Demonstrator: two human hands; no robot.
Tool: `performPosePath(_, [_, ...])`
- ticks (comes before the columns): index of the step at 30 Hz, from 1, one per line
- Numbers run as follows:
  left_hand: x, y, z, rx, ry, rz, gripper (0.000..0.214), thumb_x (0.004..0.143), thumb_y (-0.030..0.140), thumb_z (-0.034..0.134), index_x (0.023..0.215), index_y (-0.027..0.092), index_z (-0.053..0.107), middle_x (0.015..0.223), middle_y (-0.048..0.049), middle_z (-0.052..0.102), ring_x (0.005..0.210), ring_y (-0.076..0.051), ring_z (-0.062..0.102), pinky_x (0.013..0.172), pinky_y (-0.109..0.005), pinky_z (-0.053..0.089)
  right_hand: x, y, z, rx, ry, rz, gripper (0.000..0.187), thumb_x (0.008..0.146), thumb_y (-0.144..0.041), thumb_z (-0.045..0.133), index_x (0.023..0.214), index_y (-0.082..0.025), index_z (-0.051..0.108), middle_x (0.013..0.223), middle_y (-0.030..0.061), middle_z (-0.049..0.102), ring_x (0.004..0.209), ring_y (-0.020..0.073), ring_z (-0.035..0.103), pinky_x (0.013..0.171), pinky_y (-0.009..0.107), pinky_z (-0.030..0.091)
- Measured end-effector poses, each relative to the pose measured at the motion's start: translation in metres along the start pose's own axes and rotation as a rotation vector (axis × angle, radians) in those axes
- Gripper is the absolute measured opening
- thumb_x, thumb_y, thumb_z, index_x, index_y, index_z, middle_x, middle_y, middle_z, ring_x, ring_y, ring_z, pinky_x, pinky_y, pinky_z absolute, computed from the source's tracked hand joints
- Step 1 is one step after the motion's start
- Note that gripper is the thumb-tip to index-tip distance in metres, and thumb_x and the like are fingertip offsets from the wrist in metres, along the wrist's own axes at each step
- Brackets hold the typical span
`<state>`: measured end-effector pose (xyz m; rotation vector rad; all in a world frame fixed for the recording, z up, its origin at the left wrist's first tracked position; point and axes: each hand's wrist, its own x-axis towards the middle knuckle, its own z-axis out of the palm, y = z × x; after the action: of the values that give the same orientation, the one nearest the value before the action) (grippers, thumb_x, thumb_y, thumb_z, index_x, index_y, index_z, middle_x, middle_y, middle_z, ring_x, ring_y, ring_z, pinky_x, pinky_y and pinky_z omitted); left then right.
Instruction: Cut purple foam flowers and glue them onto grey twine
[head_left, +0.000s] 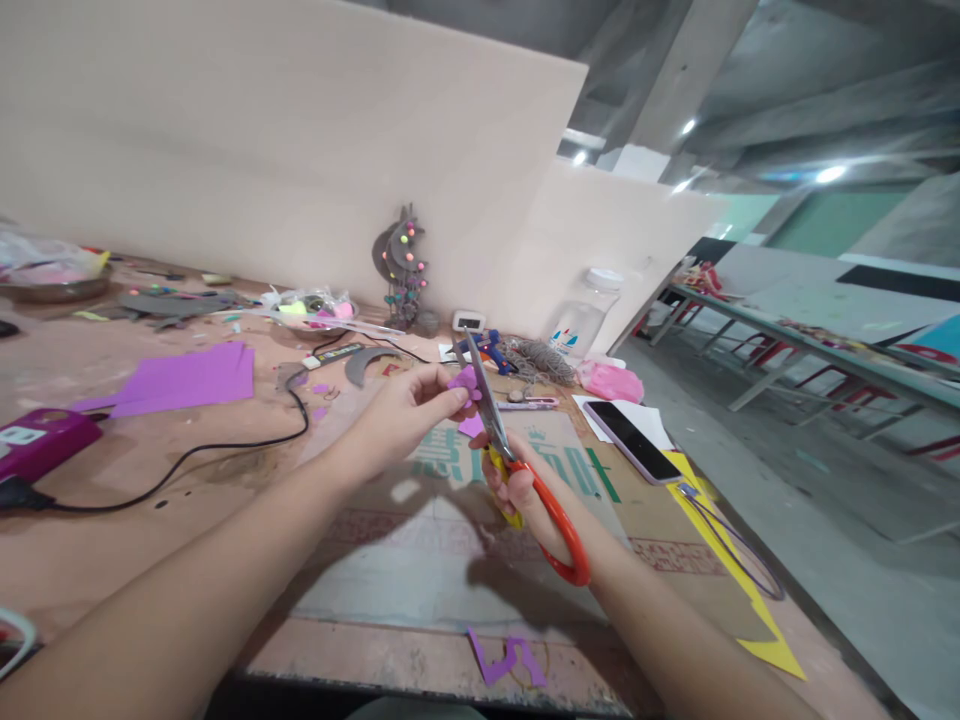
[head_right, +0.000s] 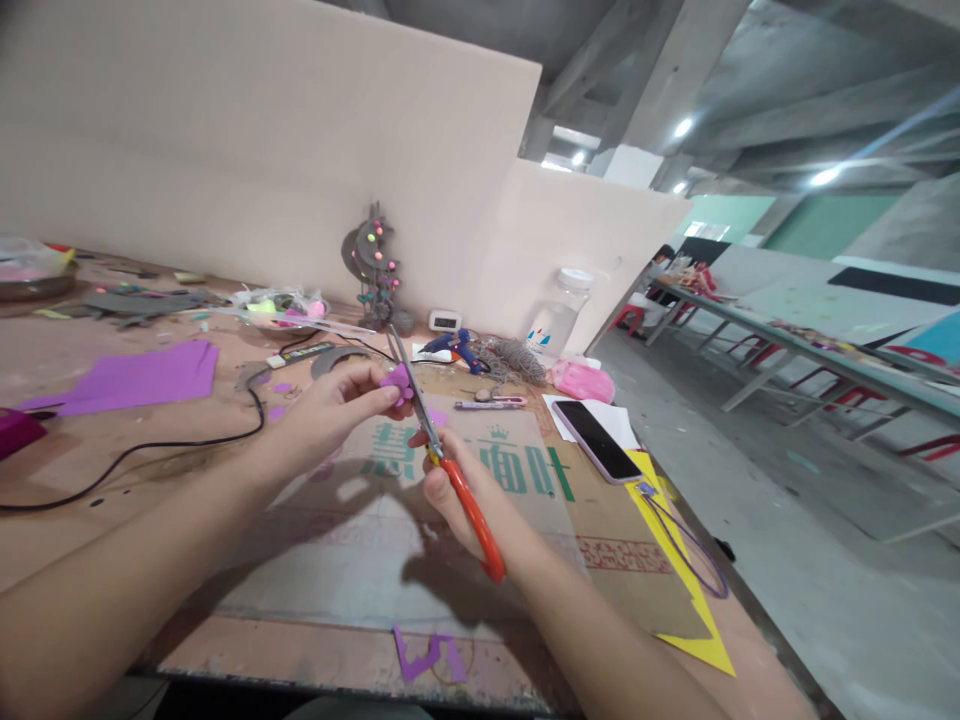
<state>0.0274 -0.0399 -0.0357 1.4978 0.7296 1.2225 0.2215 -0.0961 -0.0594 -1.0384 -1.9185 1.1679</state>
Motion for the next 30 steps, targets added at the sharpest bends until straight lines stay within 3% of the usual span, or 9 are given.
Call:
performPosePath(21, [0.0024,-0.001,-0.0059,0.059,-0.024,-0.03,0.022,0.08,0.036,0.063,0.075,0.016,0.055,0.076,-0.0004,0.062,0.074,-0.014,0.059,0.072,-0.028,0.045,0.0015,-0.0032,-0.0015,0.014,-0.003,0.008,0.058,0.086,-0.069,0.035,0.114,-0.02,0.042,0.07,-0.0025,0.035,0.053,0.0096,0.028,0.048,0.024,0.027])
performPosePath(30, [0.0038,0.0028,-0.0082,0.059,0.024,-0.036,0.026,0.078,0.04,0.065,0.073,0.016,0.056,0.074,-0.0009,0.064,0.073,-0.014,0.061,0.073,-0.028,0.047,0.0027,-0.0026,-0.0011,0.006,0.013,0.025,0.052,0.088,-0.066,0.036,0.111,-0.019,0.043,0.071,-0.0031,0.035,0.053,0.0091,0.028,0.048,0.023,0.025])
